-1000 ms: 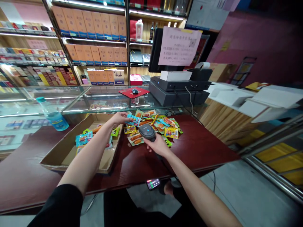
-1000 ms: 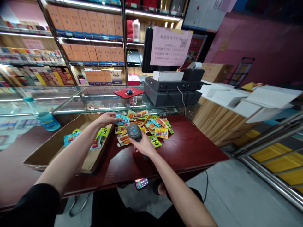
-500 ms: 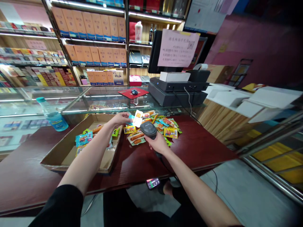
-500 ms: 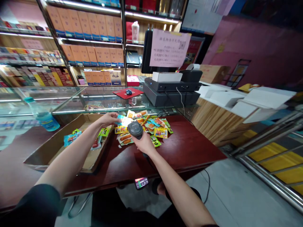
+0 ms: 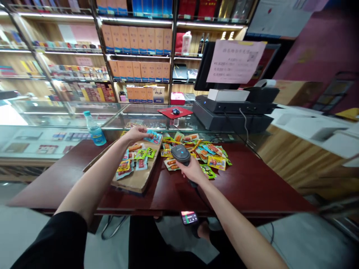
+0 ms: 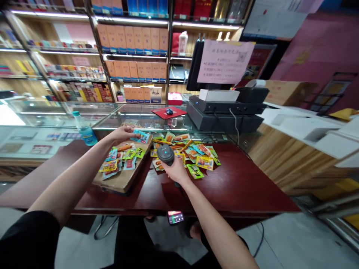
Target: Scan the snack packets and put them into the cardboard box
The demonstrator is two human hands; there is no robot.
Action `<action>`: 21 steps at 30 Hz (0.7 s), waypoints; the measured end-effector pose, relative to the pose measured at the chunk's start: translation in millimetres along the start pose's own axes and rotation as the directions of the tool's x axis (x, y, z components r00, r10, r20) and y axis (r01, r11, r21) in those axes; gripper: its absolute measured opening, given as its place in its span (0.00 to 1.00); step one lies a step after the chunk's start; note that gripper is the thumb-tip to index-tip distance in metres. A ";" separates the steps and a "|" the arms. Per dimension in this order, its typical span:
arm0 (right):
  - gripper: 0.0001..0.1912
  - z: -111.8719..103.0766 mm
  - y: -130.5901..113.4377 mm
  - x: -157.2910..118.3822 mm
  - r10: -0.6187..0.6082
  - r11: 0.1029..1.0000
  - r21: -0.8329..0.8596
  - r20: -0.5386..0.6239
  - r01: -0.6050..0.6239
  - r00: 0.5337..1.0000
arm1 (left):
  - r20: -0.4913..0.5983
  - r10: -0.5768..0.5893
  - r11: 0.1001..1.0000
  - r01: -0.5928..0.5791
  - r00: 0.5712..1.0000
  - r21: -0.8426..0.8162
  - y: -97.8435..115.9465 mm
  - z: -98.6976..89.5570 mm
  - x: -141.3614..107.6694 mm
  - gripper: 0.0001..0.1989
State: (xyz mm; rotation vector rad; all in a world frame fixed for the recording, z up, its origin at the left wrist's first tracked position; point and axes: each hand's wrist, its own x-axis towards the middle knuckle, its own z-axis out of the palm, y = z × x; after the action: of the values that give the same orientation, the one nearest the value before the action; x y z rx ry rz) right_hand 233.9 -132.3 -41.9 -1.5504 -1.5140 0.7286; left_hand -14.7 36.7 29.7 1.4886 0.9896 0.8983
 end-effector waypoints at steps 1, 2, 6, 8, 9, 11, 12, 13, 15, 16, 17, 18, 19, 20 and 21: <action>0.14 4.0 -1.3 1.1 -0.005 1.000 0.000 0.017 0.005 1.000 | -0.038 -0.009 1.000 0.009 0.999 0.005 0.5 -14.6 -8.6 0.22; 0.15 8.0 -2.4 2.2 -0.011 1.000 -0.001 0.030 0.011 0.999 | -0.071 -0.017 1.000 0.018 0.997 0.010 0.7 -27.8 -17.0 0.22; 0.15 18.5 -5.2 5.4 -0.049 0.999 -0.014 0.049 0.049 0.998 | -0.135 -0.037 0.998 0.044 0.990 0.050 -1.1 -57.4 -39.8 0.22; 0.16 18.5 -5.3 5.8 -0.059 0.998 -0.020 0.049 0.060 0.997 | -0.135 -0.041 0.997 0.049 0.990 0.056 -2.9 -56.1 -41.0 0.22; 0.15 16.8 -5.0 5.6 -0.059 0.998 -0.020 0.048 0.060 0.997 | -0.125 -0.041 0.997 0.048 0.991 0.056 -4.0 -51.7 -38.8 0.22; 0.15 10.1 -3.4 4.3 -0.050 0.999 -0.012 0.046 0.050 0.998 | -0.092 -0.044 0.997 0.050 0.995 0.066 -6.5 -36.5 -29.5 0.22; 0.15 5.2 -2.0 3.2 -0.042 0.999 -0.006 0.039 0.042 0.998 | -0.068 -0.048 0.995 0.053 0.997 0.080 -7.8 -26.1 -22.9 0.23; 0.15 -0.4 -0.1 1.7 -0.034 0.999 -0.001 0.028 0.034 0.999 | -0.039 -0.050 0.994 0.053 0.998 0.097 -9.2 -14.0 -15.4 0.23; 0.14 -13.4 5.5 -1.8 -0.009 1.000 0.003 -0.013 0.009 1.000 | 0.029 -0.047 0.991 0.043 0.998 0.128 -11.9 14.6 0.5 0.24; 0.14 -20.4 9.1 -3.8 0.008 1.000 -0.002 -0.040 -0.008 0.999 | 0.068 -0.044 0.990 0.034 0.997 0.139 -13.2 30.8 8.3 0.25; 0.13 -27.5 13.2 -6.1 0.025 1.000 -0.013 -0.065 -0.026 0.998 | 0.106 -0.042 0.989 0.026 0.993 0.149 -14.5 48.0 15.7 0.25; 0.13 -34.7 17.6 -8.5 0.041 0.999 -0.024 -0.085 -0.043 0.996 | 0.142 -0.043 0.987 0.020 0.989 0.160 -15.7 65.7 22.5 0.25; 0.13 -41.8 22.2 -11.0 0.054 0.998 -0.035 -0.101 -0.058 0.993 | 0.173 -0.049 0.985 0.019 0.984 0.174 -17.1 83.6 28.6 0.25; 0.13 -48.7 26.8 -13.7 0.062 0.997 -0.048 -0.120 -0.068 0.991 | 0.203 -0.060 0.982 0.021 0.977 0.188 -18.8 101.3 34.3 0.24; 0.13 -55.3 31.1 -16.6 0.063 0.996 -0.060 -0.140 -0.072 0.988 | 0.233 -0.070 0.979 0.022 0.970 0.203 -20.9 118.2 39.4 0.24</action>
State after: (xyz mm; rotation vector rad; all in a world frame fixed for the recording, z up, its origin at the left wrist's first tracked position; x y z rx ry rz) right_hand 295.2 -155.4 -44.1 -1.6730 -1.4010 0.6022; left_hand 106.6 32.0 -5.6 1.6904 0.9516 0.5813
